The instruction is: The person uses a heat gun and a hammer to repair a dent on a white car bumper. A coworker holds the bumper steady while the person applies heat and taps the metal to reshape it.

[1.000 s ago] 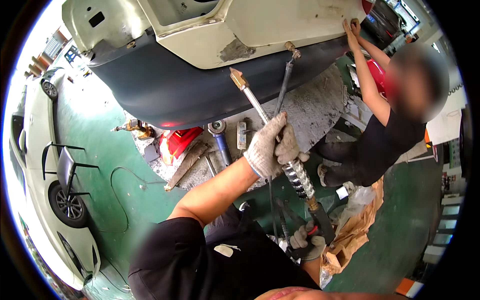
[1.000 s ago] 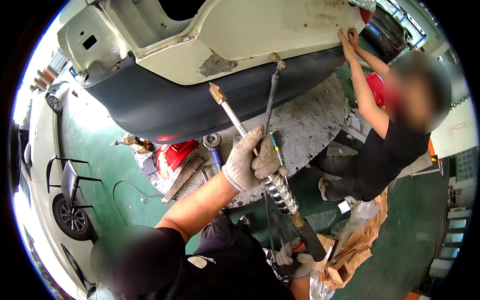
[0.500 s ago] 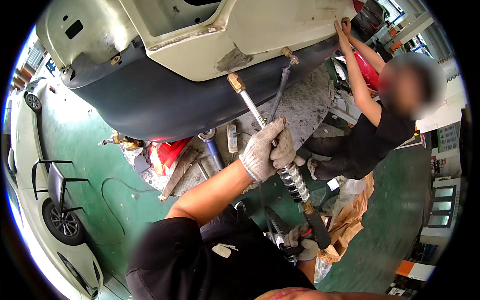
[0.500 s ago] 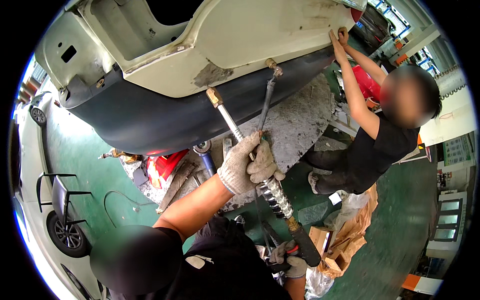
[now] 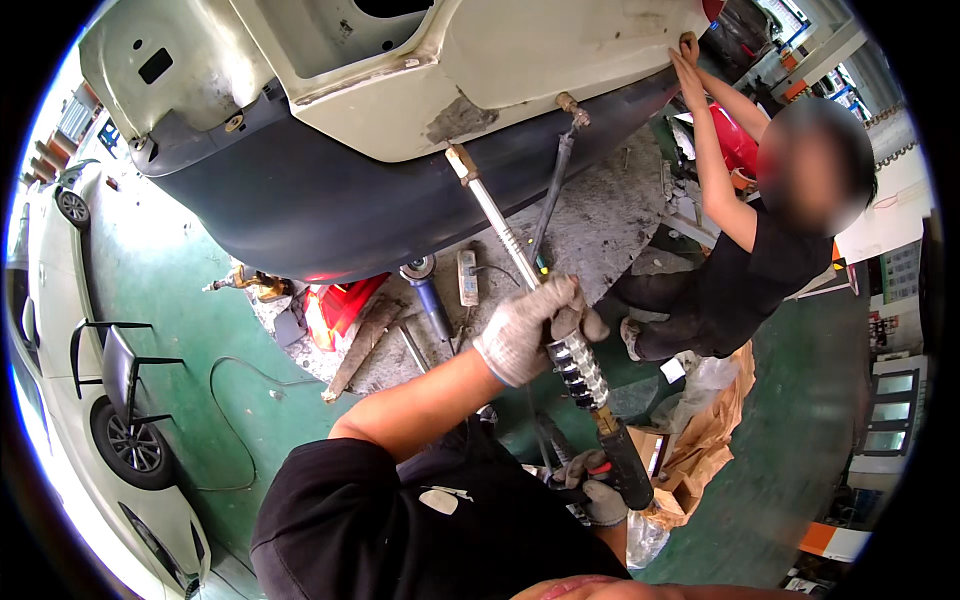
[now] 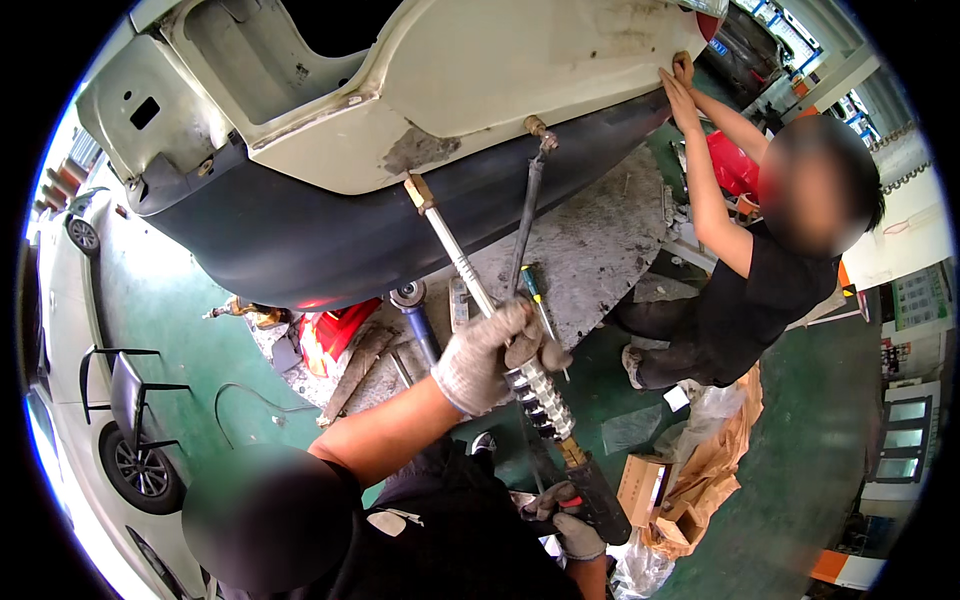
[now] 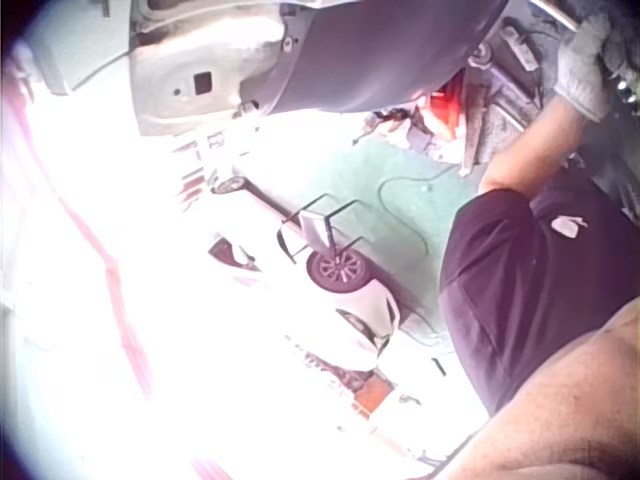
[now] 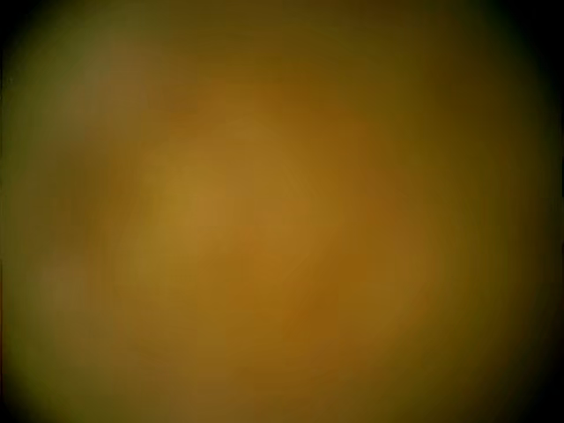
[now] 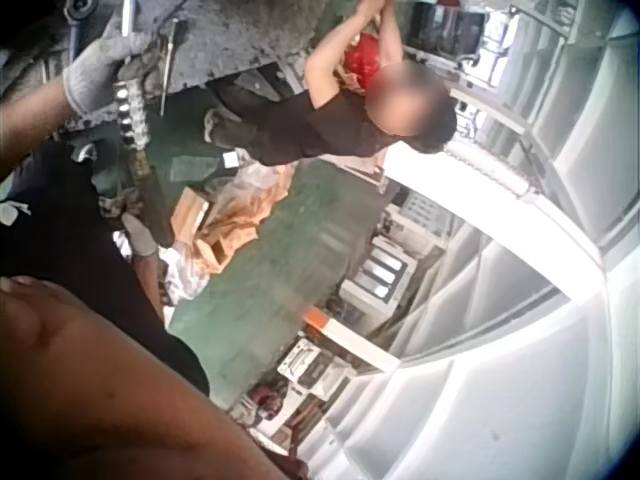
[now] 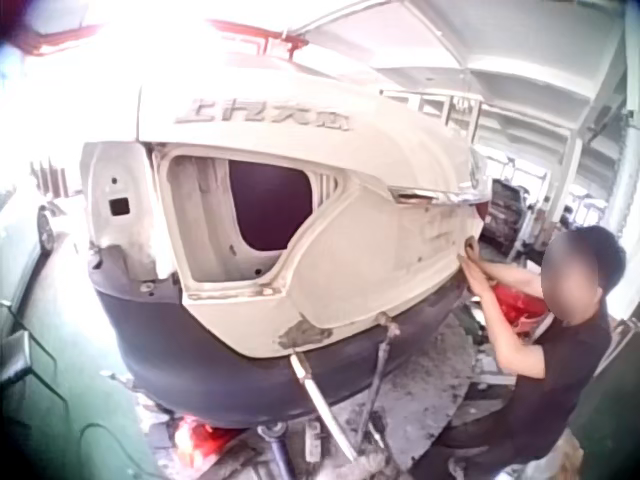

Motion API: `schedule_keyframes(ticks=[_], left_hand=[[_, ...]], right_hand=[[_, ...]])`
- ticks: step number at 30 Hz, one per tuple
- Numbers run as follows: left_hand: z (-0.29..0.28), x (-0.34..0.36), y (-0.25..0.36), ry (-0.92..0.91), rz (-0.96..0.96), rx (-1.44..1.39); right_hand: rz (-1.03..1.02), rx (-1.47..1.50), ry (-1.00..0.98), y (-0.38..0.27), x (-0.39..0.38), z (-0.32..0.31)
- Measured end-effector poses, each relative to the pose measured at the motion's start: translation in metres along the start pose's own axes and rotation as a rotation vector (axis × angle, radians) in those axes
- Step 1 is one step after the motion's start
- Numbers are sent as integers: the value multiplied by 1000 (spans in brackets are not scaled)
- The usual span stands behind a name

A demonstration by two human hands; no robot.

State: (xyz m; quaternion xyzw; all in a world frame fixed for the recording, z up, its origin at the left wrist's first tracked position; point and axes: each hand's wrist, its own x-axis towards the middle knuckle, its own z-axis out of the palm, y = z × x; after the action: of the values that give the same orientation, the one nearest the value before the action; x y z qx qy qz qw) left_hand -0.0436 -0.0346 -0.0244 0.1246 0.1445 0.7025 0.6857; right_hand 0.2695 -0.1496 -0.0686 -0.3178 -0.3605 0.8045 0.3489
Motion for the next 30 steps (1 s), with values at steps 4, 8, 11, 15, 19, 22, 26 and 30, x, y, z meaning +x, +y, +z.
schedule_keyframes(ticks=[4, 8, 11, 15, 19, 22, 26, 30], left_hand=[[6, 9, 14, 117, -28, -69], [2, 32, 52, 186, 106, -77], [14, -6, -22, 265, 93, -78], [-6, 5, -16, -301, 48, -292], [-11, 14, -17, -688, 55, -534], [17, 3, -15, 78, 62, -126], [27, 12, -24, 432, 63, 297], [14, 15, -26, 381, 42, 378]], right_hand=[[6, -21, -18, -1, 0, 7], [34, -26, -59, 3, -3, -11], [105, -13, -104, -4, 2, -10], [-3, -472, 63, -12, -3, 12], [-100, -1046, 57, -44, 5, 8], [-136, -431, 20, -21, 10, -6], [31, 259, -60, -10, 22, -25], [53, 274, -64, 0, 19, -23]])
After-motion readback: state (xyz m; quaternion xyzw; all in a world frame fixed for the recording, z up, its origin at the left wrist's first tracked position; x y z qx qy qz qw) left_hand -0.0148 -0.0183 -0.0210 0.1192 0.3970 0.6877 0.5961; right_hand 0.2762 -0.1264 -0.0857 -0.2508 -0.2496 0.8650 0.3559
